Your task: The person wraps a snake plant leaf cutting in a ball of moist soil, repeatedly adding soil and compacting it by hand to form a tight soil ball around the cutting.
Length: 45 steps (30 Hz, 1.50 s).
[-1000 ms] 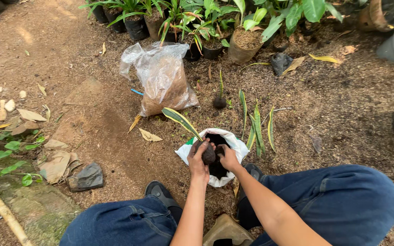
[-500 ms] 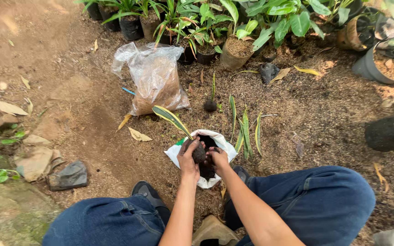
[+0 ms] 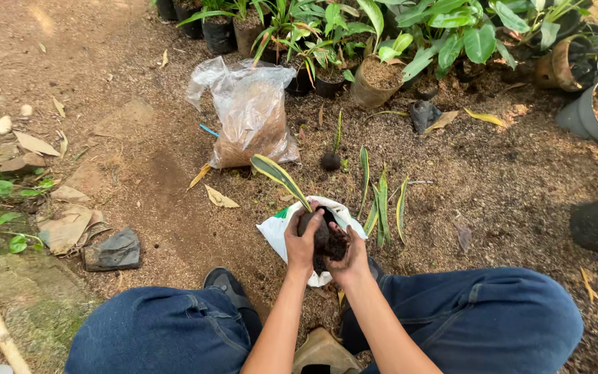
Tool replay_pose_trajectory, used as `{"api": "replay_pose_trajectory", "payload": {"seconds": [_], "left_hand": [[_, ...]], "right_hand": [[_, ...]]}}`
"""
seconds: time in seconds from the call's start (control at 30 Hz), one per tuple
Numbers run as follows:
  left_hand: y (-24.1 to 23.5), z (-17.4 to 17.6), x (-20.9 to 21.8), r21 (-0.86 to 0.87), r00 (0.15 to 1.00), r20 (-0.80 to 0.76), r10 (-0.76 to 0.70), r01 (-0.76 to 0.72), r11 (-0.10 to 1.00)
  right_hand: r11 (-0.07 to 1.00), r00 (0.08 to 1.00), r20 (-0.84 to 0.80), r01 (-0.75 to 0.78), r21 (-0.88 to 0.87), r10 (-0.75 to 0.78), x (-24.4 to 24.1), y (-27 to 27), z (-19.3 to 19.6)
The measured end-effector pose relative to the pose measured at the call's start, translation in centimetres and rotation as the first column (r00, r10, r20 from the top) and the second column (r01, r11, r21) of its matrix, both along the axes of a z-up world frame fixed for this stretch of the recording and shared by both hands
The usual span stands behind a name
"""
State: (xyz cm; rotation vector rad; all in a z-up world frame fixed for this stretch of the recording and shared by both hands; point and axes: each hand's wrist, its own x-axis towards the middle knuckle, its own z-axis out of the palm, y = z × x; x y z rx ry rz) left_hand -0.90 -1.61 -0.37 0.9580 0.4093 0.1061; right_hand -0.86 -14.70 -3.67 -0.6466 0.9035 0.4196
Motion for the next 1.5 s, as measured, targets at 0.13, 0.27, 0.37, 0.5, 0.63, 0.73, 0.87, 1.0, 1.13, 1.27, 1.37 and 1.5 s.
{"api": "replay_pose_trajectory", "payload": {"seconds": [0.13,0.27,0.37,0.5,0.63,0.73,0.87,1.0,1.13,1.27,1.37,1.5], "left_hand": [[-1.1,0.1,-0.2,0.293,0.996,0.073,-0.048,0.025,0.956],[-2.0,-0.1,-0.7,0.474,0.991,0.093,-0.098,0.042,0.879],[-2.6,-1.3,-0.5,0.418,0.971,0.195,-0.135,0.041,0.907],[-1.7,-1.5,-1.0,0.720,0.952,-0.079,-0.294,0.259,0.644],[-1.0,0.0,-1.0,0.717,0.940,0.058,-0.335,0.194,0.669],[-1.1,1.0,-1.1,0.698,0.969,0.069,-0.237,0.122,0.705],[-1.5,1.6,-1.2,0.513,0.977,0.089,-0.193,0.121,0.850],[-1.5,1.8,-0.9,0.393,0.973,0.166,-0.159,0.082,0.916],[-1.8,2.0,-0.9,0.433,0.971,0.168,-0.170,0.082,0.897],[-2.0,2.5,-0.8,0.411,0.970,0.185,-0.156,0.068,0.909],[-2.3,2.4,-1.2,0.376,0.982,0.137,-0.129,0.069,0.924],[-2.2,2.1,-0.9,0.523,0.980,0.137,-0.146,0.054,0.851]], "right_hand": [[0.977,0.981,0.142,0.100,0.191,-0.128,0.3,0.0,0.3],[0.986,0.981,0.126,0.138,0.097,-0.150,0.5,0.7,0.3],[0.988,0.978,0.151,0.132,0.086,-0.144,0.3,1.0,0.1],[0.994,0.997,0.034,0.070,0.079,-0.073,0.7,0.1,0.4],[0.990,0.993,0.087,0.070,0.120,-0.081,0.4,0.1,-1.2],[0.983,0.992,0.081,0.084,0.161,-0.098,0.1,0.1,-3.6],[0.955,0.969,0.205,0.073,0.289,-0.136,-0.3,-0.2,-4.8],[0.987,0.990,0.052,0.122,0.108,-0.129,0.2,0.5,-2.5],[0.990,0.993,0.028,0.114,0.079,-0.116,0.3,0.8,-0.4],[0.982,0.983,0.095,0.145,0.123,-0.157,0.7,0.4,-1.1],[0.983,0.984,0.102,0.131,0.126,-0.145,0.3,0.0,-3.0],[0.944,0.962,0.243,0.036,0.329,-0.121,-0.2,0.4,-3.8]]}}
